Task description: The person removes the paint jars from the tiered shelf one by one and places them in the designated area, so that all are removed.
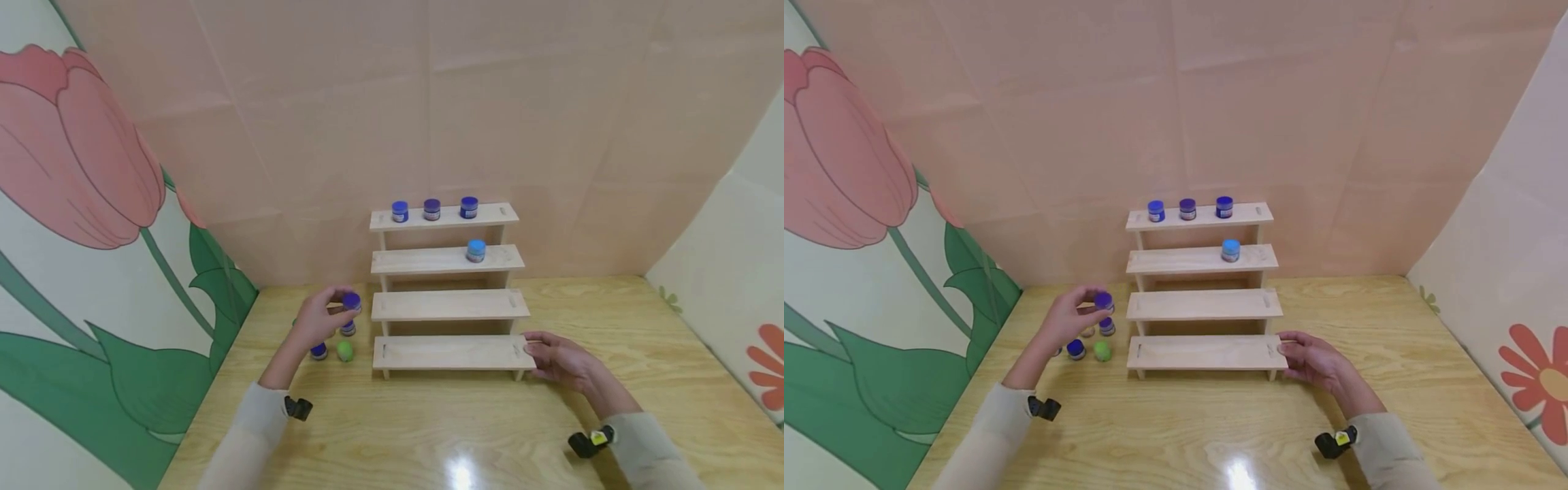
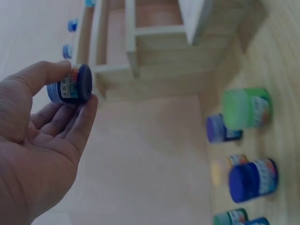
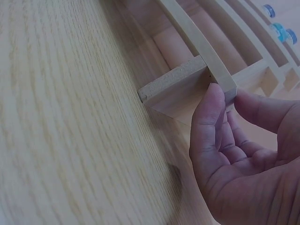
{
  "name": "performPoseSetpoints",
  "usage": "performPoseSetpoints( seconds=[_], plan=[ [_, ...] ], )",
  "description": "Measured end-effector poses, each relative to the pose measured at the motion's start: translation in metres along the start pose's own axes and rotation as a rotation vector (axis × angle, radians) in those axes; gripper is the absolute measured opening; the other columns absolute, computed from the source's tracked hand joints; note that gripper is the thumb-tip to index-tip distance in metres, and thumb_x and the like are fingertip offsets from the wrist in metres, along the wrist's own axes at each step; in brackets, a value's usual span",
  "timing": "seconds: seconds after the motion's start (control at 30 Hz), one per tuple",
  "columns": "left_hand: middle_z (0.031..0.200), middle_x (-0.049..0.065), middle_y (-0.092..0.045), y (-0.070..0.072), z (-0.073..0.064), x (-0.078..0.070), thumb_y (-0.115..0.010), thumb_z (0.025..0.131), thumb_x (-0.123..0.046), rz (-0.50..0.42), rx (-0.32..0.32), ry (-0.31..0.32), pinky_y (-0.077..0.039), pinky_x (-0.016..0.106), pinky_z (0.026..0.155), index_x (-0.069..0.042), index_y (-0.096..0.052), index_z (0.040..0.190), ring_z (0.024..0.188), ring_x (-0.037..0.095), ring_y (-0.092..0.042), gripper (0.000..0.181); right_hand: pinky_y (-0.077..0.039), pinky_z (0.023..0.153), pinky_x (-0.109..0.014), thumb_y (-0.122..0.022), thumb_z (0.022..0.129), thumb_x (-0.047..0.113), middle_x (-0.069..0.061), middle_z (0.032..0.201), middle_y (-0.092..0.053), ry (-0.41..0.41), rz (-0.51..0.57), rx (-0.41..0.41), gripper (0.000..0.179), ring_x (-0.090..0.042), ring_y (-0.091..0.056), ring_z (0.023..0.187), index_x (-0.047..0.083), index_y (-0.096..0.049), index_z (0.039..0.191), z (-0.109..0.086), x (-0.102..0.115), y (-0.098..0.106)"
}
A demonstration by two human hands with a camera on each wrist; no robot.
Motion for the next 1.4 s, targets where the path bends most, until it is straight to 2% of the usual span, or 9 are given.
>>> performPoseSetpoints(
  seconds=[0.17, 0.37, 0.67, 0.9, 1.13, 1.4],
  plan=[
    [0.125, 0.012, -0.065, 0.005, -0.011, 0.015, -0.077, 0.091, -0.015, 0.009, -0.007, 0.026, -0.056, 0.036, 0.099, -0.006, -0.061, 0.133, 0.12, 0.03, -0.062, 0.047, -0.059, 0.079, -0.03, -0.055, 0.105, 0.015, 0.004, 0.104, -0.07, 0.001, 0.003, 0.008, 0.019, -0.012, -0.068, 0.093, 0.024, -0.054, 0.122, 0.0, -0.001, 0.001],
    [0.126, 0.013, -0.065, 0.007, -0.024, 0.027, -0.076, 0.091, -0.011, 0.038, -0.004, 0.048, -0.057, 0.038, 0.098, -0.006, -0.061, 0.132, 0.119, 0.031, -0.062, 0.044, -0.059, 0.079, -0.03, -0.056, 0.105, 0.015, 0.004, 0.104, -0.07, -0.002, 0.0, 0.007, 0.02, -0.012, -0.068, 0.093, 0.025, -0.055, 0.122, 0.001, -0.001, 0.001],
    [0.12, 0.011, -0.067, 0.003, -0.04, 0.049, -0.078, 0.089, -0.009, 0.02, 0.008, 0.092, -0.056, 0.037, 0.099, -0.005, -0.062, 0.128, 0.116, 0.03, -0.064, 0.042, -0.06, 0.078, -0.029, -0.057, 0.104, 0.015, 0.003, 0.104, -0.071, -0.005, 0.009, 0.008, 0.019, -0.012, -0.069, 0.092, 0.026, -0.057, 0.119, 0.0, 0.0, 0.001],
    [0.115, 0.008, -0.07, -0.004, -0.049, 0.065, -0.082, 0.085, -0.009, 0.103, -0.015, 0.106, -0.058, 0.04, 0.095, -0.007, -0.067, 0.12, 0.11, 0.03, -0.067, 0.038, -0.06, 0.077, -0.029, -0.056, 0.105, 0.014, 0.004, 0.103, -0.071, 0.0, 0.021, 0.023, 0.019, -0.012, -0.069, 0.092, 0.027, -0.058, 0.118, 0.001, 0.001, 0.001],
    [0.119, 0.008, -0.07, -0.012, -0.058, 0.075, -0.083, 0.083, -0.007, 0.079, 0.026, 0.131, -0.058, 0.042, 0.095, -0.01, -0.068, 0.117, 0.112, 0.031, -0.067, 0.038, -0.06, 0.077, -0.03, -0.057, 0.104, 0.015, 0.003, 0.104, -0.071, -0.013, 0.017, 0.004, 0.02, -0.012, -0.069, 0.092, 0.025, -0.056, 0.121, -0.001, 0.001, -0.001],
    [0.113, 0.006, -0.07, -0.018, -0.063, 0.089, -0.082, 0.084, -0.007, 0.027, 0.092, 0.151, -0.059, 0.037, 0.094, -0.007, -0.065, 0.117, 0.114, 0.031, -0.066, 0.037, -0.06, 0.077, -0.029, -0.058, 0.104, 0.014, 0.003, 0.103, -0.072, -0.015, 0.018, -0.008, 0.02, -0.012, -0.069, 0.091, 0.025, -0.056, 0.12, 0.0, 0.001, 0.0]
  ],
)
Point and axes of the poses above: each hand's wrist, its own z-axis towards the middle knuckle, its own y-axis out of the back of the hand, x = y × z, the point moved 4 cm from there along z, towards the middle knuckle
